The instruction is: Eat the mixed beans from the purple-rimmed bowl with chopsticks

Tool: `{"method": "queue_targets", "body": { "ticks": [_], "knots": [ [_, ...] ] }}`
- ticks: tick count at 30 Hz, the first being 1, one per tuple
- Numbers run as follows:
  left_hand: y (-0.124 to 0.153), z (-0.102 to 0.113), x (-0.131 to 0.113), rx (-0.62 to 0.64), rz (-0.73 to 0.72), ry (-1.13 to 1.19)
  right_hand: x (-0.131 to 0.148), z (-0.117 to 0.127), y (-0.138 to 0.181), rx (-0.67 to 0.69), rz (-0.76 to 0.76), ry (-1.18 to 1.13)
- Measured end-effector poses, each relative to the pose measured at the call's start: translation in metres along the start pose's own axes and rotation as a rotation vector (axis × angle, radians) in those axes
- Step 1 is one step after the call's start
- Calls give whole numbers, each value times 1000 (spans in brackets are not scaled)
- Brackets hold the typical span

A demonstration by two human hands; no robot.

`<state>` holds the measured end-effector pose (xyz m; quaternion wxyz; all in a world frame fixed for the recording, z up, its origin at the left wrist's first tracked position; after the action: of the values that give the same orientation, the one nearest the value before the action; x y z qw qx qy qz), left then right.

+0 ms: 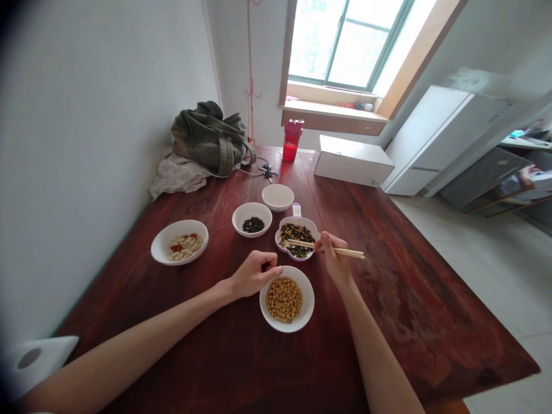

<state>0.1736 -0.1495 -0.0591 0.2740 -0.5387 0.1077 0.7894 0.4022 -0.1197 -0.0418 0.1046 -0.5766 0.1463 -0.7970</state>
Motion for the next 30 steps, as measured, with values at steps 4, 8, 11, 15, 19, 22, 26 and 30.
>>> {"method": "queue_targets", "body": {
  "ticks": [4, 8, 11, 15, 19, 22, 26, 30],
  "knots": [
    [0, 0, 1, 6, -3, 0, -5, -1, 1, 12, -28, -40],
    [0, 0, 2, 7, -5, 0, -5, -3, 2, 15, -25, -20],
    [0, -1, 3, 10, -1, 1, -6, -5, 2, 13, -29, -8],
    [0, -1, 4, 10, -1, 2, -9, -7, 2, 44, -44, -33],
    [0, -1, 4, 6, -7, -4, -11, -5, 2, 39, -36, -37],
    [0, -1, 4, 10, -9, -5, -12, -5, 2, 55, -56, -26],
    [0, -1, 4, 9, -4, 0, -12, -7, 2, 85, -50, -20],
    [0, -2, 4, 12, -2, 9, -11, -10, 2, 108, -43, -24]
  ]
}}
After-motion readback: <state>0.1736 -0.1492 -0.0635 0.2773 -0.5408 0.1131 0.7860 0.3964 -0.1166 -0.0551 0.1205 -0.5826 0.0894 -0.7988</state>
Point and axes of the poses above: each hand's wrist, its own y-axis away from the middle knuckle, its own z-axis out of the back of the hand, x = y × z, the point moved 5 cm from there along -y, towards the middle knuckle, and after that the axes turned 5 degrees about x, right-handed, at the moved point
